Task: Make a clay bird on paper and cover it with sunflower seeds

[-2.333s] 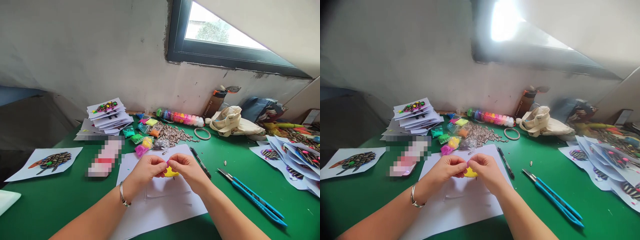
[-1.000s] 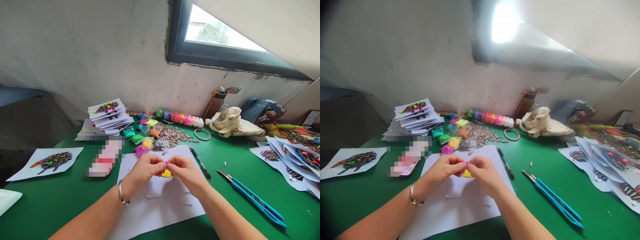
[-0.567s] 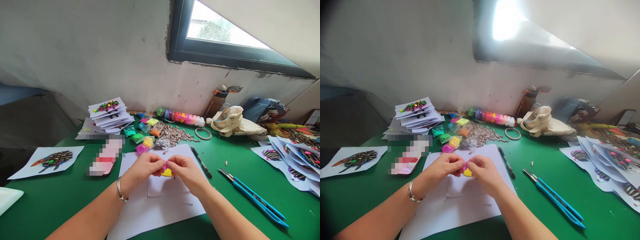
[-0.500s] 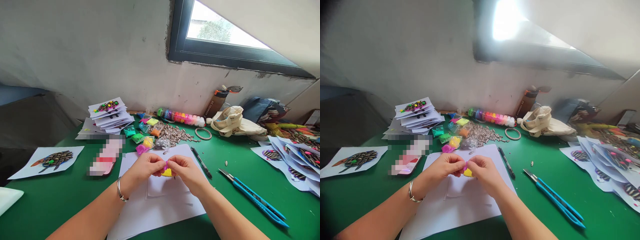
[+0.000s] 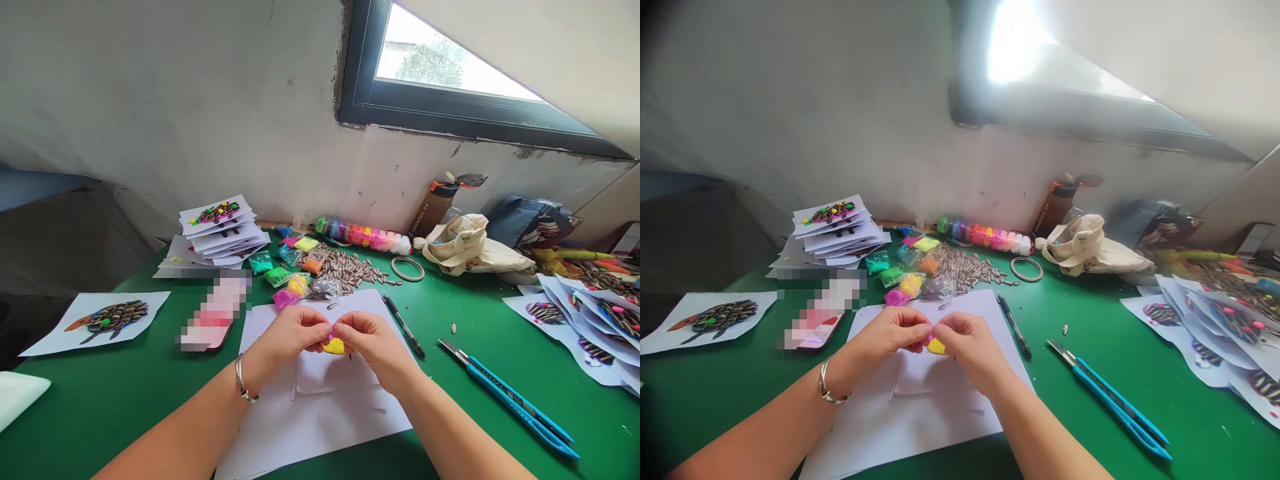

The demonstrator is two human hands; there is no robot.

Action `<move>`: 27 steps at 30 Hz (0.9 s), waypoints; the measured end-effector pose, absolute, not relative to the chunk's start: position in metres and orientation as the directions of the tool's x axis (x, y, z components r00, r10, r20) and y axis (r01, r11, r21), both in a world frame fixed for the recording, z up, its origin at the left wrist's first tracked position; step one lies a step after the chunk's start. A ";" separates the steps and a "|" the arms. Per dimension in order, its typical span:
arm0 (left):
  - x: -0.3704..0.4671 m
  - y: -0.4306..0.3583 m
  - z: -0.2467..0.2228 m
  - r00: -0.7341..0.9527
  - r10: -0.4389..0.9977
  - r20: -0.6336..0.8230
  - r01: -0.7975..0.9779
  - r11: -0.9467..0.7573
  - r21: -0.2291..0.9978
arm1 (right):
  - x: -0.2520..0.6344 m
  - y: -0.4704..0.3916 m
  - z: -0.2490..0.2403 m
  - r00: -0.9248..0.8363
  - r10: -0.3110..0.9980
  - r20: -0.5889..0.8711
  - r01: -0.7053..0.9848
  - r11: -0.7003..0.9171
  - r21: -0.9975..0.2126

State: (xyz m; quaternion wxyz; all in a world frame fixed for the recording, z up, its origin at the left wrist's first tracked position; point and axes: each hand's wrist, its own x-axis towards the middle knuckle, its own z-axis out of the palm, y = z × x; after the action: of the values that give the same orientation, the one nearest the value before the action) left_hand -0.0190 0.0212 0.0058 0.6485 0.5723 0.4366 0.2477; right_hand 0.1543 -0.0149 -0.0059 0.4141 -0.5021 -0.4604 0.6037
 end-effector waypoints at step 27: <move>-0.044 0.030 0.014 0.440 0.852 -0.283 0.620 -0.060 0.782 | 0.131 -0.023 -0.029 -0.181 0.982 0.051 0.644 0.157 -0.749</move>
State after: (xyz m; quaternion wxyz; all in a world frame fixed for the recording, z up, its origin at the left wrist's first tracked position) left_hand -0.0439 0.0298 0.0138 0.4543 0.7166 0.5136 0.1278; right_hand 0.1313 -0.0234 -0.0288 0.2808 -0.5750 -0.7070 0.3010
